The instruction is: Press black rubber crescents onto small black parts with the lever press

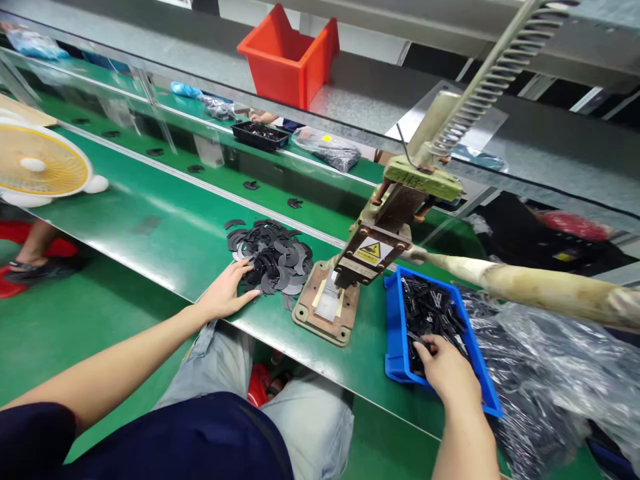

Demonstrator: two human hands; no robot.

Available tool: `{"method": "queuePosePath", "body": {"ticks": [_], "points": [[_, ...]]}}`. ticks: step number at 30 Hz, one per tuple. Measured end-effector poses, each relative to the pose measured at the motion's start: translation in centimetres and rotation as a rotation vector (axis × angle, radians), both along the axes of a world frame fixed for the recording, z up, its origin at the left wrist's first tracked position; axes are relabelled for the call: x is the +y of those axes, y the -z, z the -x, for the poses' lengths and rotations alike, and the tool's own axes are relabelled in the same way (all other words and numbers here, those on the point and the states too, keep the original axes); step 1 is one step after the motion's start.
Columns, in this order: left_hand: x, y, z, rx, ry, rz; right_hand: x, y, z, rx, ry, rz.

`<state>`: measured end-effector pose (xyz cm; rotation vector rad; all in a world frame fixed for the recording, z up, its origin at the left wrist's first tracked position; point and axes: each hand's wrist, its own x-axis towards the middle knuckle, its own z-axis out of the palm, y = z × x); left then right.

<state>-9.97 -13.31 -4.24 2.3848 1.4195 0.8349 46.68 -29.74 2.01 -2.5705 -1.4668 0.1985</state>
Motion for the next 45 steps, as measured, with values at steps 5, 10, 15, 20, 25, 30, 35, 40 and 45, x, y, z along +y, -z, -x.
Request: {"method": "queuePosePath", "body": {"ticks": [5, 10, 15, 20, 25, 30, 35, 40, 45], "points": [[-0.4, 0.7, 0.3, -0.065, -0.067, -0.097, -1.4, -1.3, 0.5, -0.088, 0.126, -0.096], [-1.3, -0.8, -0.2, -0.161, -0.077, -0.232, -2.4, -3.8, 3.2, -0.146, 0.254, -0.464], [-5.3, -4.7, -4.3, -0.394, 0.169, -0.209, -1.9, -5.0, 12.6, 0.448, 0.192, -1.123], [-9.9, -7.4, -9.9, -0.499, 0.594, 0.123, -1.2, -2.5, 24.8, 1.025, 0.112, -1.021], [-11.0, -7.7, -12.3, -0.557, 0.675, 0.177, -1.7, 0.0, 29.4, 1.141, 0.105, -0.927], [-10.6, -7.7, -11.5, -0.553, 0.667, 0.149, -2.7, 1.2, 29.4, 1.216, 0.084, -0.845], [-10.6, -7.3, -10.8, -0.505, 0.653, 0.163, -2.9, 2.0, 29.4, 1.216, 0.066, -0.773], [-10.7, -6.9, -10.3, -0.478, 0.626, 0.188, -2.8, 2.2, 29.7, 1.184, 0.047, -0.737], [-11.0, -7.6, -10.5, -0.534, 0.595, 0.514, -3.0, 1.2, 29.2, 1.087, -0.028, -0.689]]}}
